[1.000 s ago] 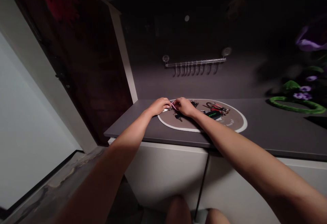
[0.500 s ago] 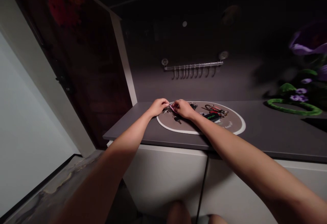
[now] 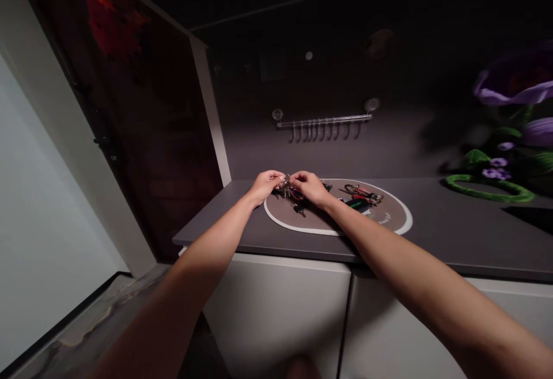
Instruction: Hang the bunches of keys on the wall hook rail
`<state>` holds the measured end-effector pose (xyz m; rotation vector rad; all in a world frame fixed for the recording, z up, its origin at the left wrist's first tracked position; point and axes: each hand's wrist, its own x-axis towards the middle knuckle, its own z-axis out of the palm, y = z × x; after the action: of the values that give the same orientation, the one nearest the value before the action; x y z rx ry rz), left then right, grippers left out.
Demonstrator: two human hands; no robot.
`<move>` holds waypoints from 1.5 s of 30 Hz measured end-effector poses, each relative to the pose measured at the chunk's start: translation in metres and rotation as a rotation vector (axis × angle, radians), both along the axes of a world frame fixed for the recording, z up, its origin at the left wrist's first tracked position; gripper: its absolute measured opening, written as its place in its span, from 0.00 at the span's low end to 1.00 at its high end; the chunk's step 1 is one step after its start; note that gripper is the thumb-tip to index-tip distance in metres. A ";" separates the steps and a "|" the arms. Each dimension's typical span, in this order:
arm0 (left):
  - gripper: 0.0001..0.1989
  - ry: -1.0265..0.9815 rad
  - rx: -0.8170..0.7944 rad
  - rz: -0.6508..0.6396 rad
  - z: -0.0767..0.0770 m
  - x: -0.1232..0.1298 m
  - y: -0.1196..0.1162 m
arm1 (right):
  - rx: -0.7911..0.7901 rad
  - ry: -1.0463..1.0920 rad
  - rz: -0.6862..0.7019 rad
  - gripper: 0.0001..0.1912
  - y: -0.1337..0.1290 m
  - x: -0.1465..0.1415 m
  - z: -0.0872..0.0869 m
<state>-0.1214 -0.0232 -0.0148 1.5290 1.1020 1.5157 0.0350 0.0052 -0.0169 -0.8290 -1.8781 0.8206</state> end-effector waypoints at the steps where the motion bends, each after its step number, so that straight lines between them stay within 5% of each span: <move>1: 0.14 -0.022 -0.001 -0.011 0.000 0.000 0.001 | -0.021 0.035 0.022 0.08 0.000 0.000 0.000; 14: 0.17 -0.016 0.049 -0.015 -0.003 0.002 0.002 | -0.102 0.223 0.074 0.11 -0.005 0.001 0.005; 20: 0.13 0.199 0.173 0.065 -0.003 0.004 0.001 | 0.054 0.103 -0.021 0.11 -0.004 0.002 0.007; 28: 0.09 0.607 0.367 0.327 -0.007 0.000 0.002 | 0.102 0.159 -0.105 0.10 0.003 0.000 0.008; 38: 0.11 0.815 0.366 0.395 -0.011 0.000 0.002 | -0.167 0.512 -0.012 0.10 0.021 -0.008 0.055; 45: 0.11 0.843 0.345 0.427 -0.013 0.001 0.003 | -0.262 0.636 -0.088 0.05 0.039 -0.027 0.089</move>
<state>-0.1204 -0.0206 -0.0275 2.4054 1.7898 1.3830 0.0084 0.0442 0.0721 -0.6917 -1.1842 1.1322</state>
